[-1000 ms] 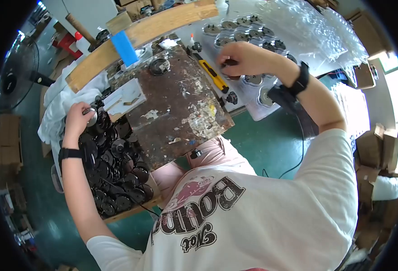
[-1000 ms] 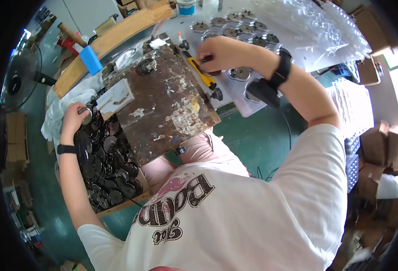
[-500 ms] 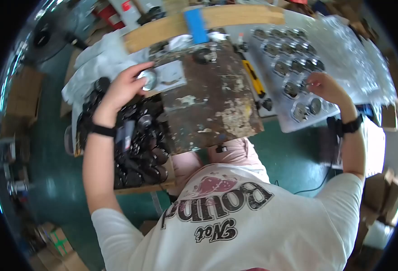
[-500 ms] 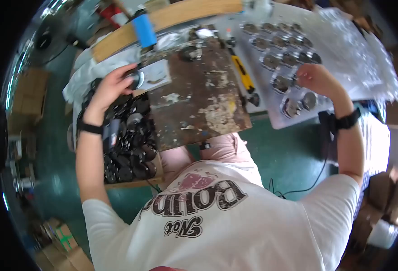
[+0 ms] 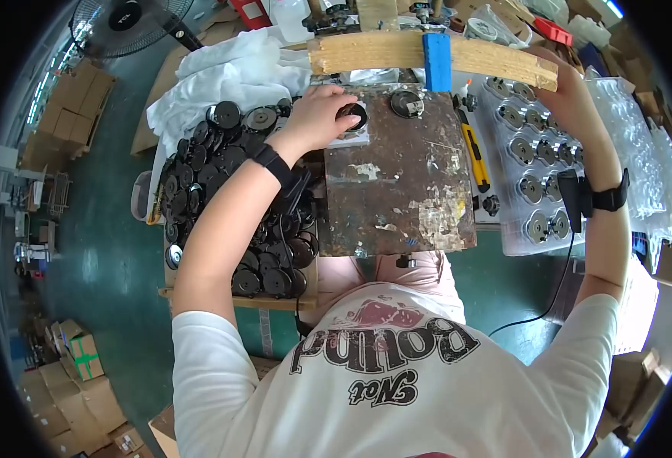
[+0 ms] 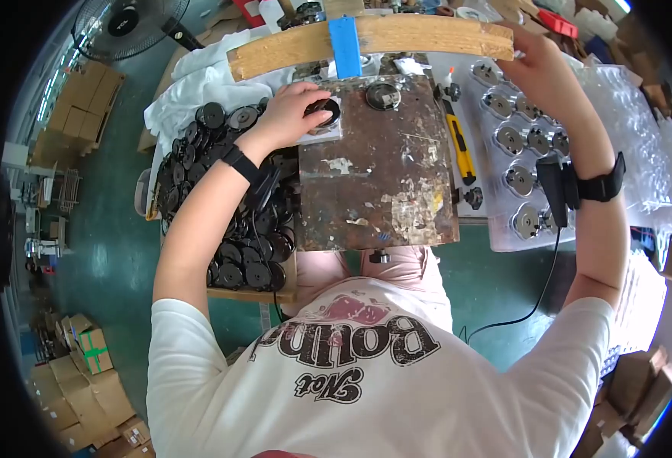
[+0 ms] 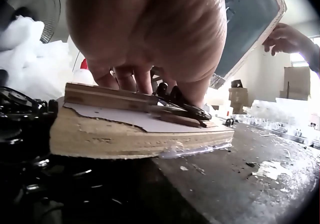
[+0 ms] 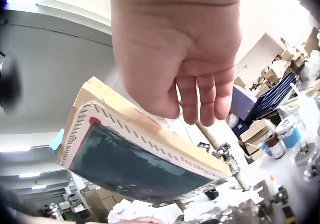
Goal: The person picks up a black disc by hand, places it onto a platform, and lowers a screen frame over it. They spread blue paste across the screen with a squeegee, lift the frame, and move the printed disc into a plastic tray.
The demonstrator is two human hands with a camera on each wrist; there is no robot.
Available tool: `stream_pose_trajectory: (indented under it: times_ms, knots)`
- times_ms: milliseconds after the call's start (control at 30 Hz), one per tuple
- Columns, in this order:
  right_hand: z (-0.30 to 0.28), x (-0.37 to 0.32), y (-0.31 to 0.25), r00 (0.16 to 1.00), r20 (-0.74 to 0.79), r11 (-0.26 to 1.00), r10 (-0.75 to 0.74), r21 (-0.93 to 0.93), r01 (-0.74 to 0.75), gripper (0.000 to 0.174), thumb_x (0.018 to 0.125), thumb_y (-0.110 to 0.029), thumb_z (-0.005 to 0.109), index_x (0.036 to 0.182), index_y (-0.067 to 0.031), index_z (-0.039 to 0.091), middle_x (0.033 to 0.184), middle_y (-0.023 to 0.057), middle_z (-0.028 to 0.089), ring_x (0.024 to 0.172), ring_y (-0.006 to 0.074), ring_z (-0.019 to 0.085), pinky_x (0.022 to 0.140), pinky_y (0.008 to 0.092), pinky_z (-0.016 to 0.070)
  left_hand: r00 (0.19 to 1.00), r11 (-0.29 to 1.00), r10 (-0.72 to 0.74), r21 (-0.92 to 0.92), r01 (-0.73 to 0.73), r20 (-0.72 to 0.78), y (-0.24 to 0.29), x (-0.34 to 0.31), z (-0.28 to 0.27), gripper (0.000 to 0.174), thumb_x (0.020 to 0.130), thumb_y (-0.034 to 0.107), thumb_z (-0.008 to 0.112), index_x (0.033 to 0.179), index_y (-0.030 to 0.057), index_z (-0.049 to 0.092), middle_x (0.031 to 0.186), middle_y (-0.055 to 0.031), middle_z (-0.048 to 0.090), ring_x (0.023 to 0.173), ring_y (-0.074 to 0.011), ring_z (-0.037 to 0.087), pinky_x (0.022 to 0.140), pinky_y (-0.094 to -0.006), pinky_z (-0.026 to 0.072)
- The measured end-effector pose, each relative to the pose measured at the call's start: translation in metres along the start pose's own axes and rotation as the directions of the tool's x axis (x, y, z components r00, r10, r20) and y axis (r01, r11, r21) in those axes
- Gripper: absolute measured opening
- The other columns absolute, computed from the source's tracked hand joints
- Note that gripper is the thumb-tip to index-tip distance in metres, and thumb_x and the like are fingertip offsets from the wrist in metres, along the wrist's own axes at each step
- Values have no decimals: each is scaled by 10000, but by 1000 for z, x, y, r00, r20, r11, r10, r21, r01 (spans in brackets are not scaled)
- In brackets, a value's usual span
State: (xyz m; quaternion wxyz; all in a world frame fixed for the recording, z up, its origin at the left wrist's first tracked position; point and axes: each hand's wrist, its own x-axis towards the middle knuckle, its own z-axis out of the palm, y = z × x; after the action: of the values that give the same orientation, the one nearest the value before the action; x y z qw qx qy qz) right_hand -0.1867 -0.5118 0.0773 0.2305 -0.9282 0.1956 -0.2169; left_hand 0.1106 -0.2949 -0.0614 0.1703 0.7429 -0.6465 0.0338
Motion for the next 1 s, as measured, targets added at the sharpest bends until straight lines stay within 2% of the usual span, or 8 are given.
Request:
stream_pose_trajectory:
  times_ms: [33, 133, 267, 367, 667, 833, 933, 1000]
  knots:
    - [0, 7, -5, 1000, 2, 1000, -3, 2, 3, 254, 826, -59, 557, 1073, 1, 558, 1001, 61, 614, 899, 129, 577, 764, 251, 455, 998, 999, 51, -14, -51, 22, -6, 0, -2, 372, 810, 330, 579, 1125, 132, 579, 1092, -89, 563, 1035, -291, 496, 900, -362, 395]
    - [0, 21, -20, 962, 53, 963, -269, -2, 270, 279, 820, -36, 550, 1098, -10, 549, 1045, 68, 600, 962, 136, 563, 843, 258, 429, 987, 988, 150, -49, -147, 59, -17, 3, -3, 384, 802, 394, 565, 1102, 157, 594, 1071, -79, 575, 1055, -291, 481, 906, -386, 392]
    - [1, 27, -22, 950, 84, 947, -301, 142, 288, 281, 807, -17, 543, 1088, -4, 555, 1049, 75, 600, 979, 148, 564, 880, 270, 413, 996, 1000, 18, -27, -15, 87, -13, 6, -5, 373, 811, 414, 549, 1099, 183, 596, 1064, -62, 574, 1070, -288, 468, 902, -393, 393]
    - [0, 26, -18, 944, 89, 947, -318, 79, 312, 283, 803, -22, 547, 1085, 4, 553, 1043, 77, 602, 978, 145, 563, 877, 272, 415, 990, 994, 111, -27, -109, 84, -7, 4, -3, 384, 808, 446, 543, 1093, 195, 601, 1057, -62, 578, 1062, -281, 477, 885, -391, 403]
    - [0, 26, -17, 958, 106, 962, -266, 92, 257, 269, 805, -24, 540, 1072, 9, 557, 1016, 75, 613, 965, 134, 561, 872, 268, 417, 991, 994, 30, 104, -43, 127, -8, -2, -15, 404, 809, 468, 537, 1124, 220, 587, 1077, -55, 570, 1080, -261, 466, 868, -412, 398]
    - [-1, 25, -20, 958, 106, 964, -266, 46, 262, 260, 812, -30, 537, 1068, 10, 557, 1021, 72, 610, 960, 131, 561, 867, 266, 422, 967, 939, 218, 242, -245, 134, -19, -7, -29, 399, 821, 416, 549, 1161, 208, 565, 1056, -51, 582, 1069, -255, 476, 854, -404, 408]
    - [-2, 23, -23, 952, 210, 937, -222, 316, 149, 261, 815, -48, 547, 1068, 17, 554, 1035, 83, 602, 944, 127, 562, 845, 268, 438, 945, 895, 319, 303, -327, 79, -14, -16, -41, 416, 822, 388, 561, 1186, 187, 547, 1033, -54, 593, 1017, -269, 512, 834, -395, 424]
    - [0, 32, -13, 924, 317, 947, -213, 298, 116, 266, 813, -53, 550, 1073, 6, 555, 1043, 78, 598, 934, 125, 563, 839, 271, 443, 984, 982, 155, -125, -143, 86, -3, -28, -53, 469, 836, 351, 561, 1247, 142, 477, 1005, -76, 599, 937, -266, 549, 798, -369, 446]
